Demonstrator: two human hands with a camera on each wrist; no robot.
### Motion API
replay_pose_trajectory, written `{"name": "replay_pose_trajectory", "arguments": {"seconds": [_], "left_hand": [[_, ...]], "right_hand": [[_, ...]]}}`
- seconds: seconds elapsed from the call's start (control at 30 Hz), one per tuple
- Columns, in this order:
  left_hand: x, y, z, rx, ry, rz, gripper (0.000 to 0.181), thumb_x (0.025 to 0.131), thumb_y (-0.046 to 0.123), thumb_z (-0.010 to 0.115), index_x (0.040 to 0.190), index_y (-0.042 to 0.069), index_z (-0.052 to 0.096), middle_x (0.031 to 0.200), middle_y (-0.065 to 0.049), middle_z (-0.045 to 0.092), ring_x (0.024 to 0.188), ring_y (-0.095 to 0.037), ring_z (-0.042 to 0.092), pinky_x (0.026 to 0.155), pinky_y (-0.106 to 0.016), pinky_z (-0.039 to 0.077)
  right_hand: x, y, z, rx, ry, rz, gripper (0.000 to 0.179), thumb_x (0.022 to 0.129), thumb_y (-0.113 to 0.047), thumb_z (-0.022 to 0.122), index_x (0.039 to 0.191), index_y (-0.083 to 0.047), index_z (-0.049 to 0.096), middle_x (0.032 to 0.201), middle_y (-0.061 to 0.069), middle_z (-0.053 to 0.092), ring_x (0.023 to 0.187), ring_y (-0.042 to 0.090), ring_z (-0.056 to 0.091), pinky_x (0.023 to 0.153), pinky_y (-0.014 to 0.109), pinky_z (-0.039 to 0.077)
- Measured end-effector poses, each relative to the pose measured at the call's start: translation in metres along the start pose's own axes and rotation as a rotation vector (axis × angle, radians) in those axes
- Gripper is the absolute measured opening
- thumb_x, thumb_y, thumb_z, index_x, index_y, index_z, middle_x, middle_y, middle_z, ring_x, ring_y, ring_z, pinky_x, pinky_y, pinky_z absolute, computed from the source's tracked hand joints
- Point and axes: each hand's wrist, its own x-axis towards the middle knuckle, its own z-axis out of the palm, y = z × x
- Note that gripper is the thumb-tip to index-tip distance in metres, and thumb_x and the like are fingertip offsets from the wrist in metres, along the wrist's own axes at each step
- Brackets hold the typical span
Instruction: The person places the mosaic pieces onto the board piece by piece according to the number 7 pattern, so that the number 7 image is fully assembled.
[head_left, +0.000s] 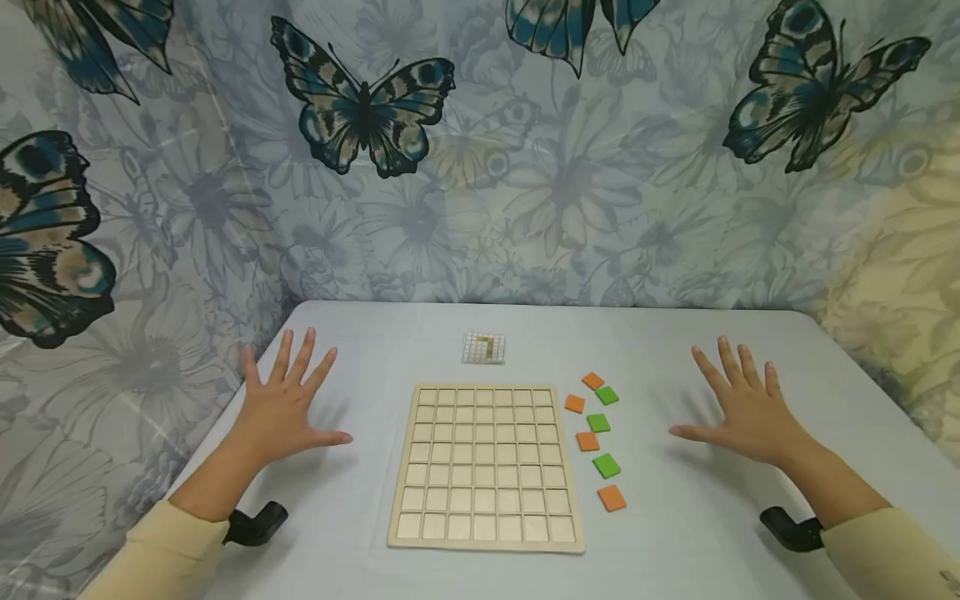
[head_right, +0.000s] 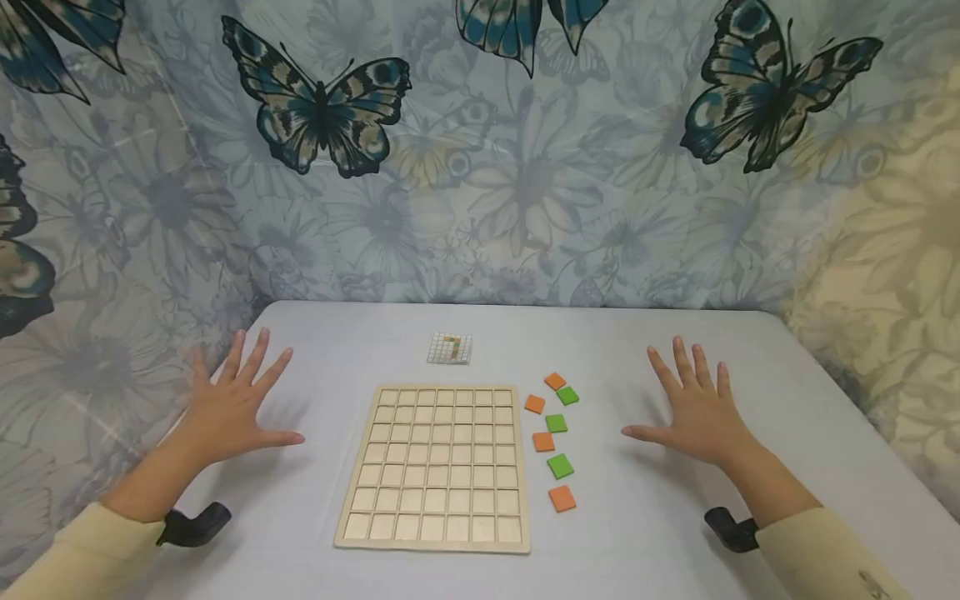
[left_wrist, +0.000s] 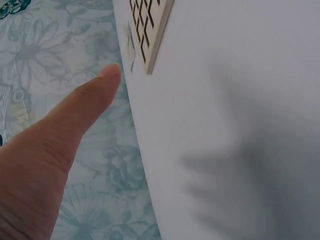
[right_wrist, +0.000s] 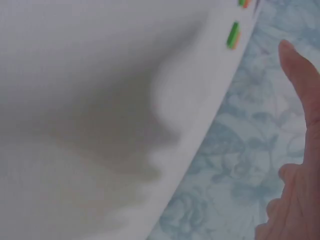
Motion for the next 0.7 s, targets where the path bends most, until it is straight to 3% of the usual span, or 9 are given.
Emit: {"name": "replay_pose_trajectory", "arguments": {"seconds": [0.2, 0.4, 0.57, 0.7], "left_hand": [[0.011, 0.025, 0.004, -0.193, -0.123, 0.033, 0.114, 0.059, 0.071, 0.070, 0.148, 0.014, 0.026, 0.157, -0.017, 0.002, 0.144, -0.039, -0.007, 0.104, -0.074, -0.008], [0.019, 0.044, 0.012, -0.446, -0.228, 0.112, 0.111, 0.059, 0.059, 0.078, 0.148, 0.018, 0.028, 0.157, -0.014, 0.008, 0.144, -0.040, 0.002, 0.105, -0.073, -0.004], [0.027, 0.058, 0.018, -0.598, -0.308, 0.157, 0.110, 0.059, 0.054, 0.081, 0.148, 0.016, 0.028, 0.157, -0.013, 0.011, 0.144, -0.040, 0.007, 0.108, -0.070, -0.001], [0.033, 0.066, 0.026, -0.648, -0.362, 0.158, 0.110, 0.062, 0.051, 0.081, 0.148, 0.013, 0.026, 0.156, -0.015, 0.012, 0.143, -0.040, 0.008, 0.110, -0.069, 0.001]], "right_hand": [[-0.002, -0.027, 0.000, 0.238, -0.089, 0.012, 0.110, 0.072, -0.053, 0.072, 0.149, -0.002, 0.012, 0.152, 0.031, -0.004, 0.137, 0.055, -0.004, 0.106, 0.072, -0.003], [-0.007, -0.051, 0.003, 0.464, -0.181, 0.021, 0.102, 0.074, -0.042, 0.075, 0.147, 0.003, 0.019, 0.152, 0.032, 0.002, 0.136, 0.055, 0.002, 0.102, 0.075, 0.010], [-0.012, -0.069, 0.006, 0.499, -0.217, 0.043, 0.098, 0.072, -0.043, 0.076, 0.145, -0.001, 0.027, 0.152, 0.028, 0.012, 0.135, 0.054, 0.016, 0.097, 0.075, 0.024], [-0.017, -0.080, 0.009, 0.521, -0.209, 0.026, 0.092, 0.072, -0.045, 0.076, 0.143, -0.003, 0.034, 0.150, 0.025, 0.023, 0.133, 0.052, 0.023, 0.096, 0.072, 0.028]]}}
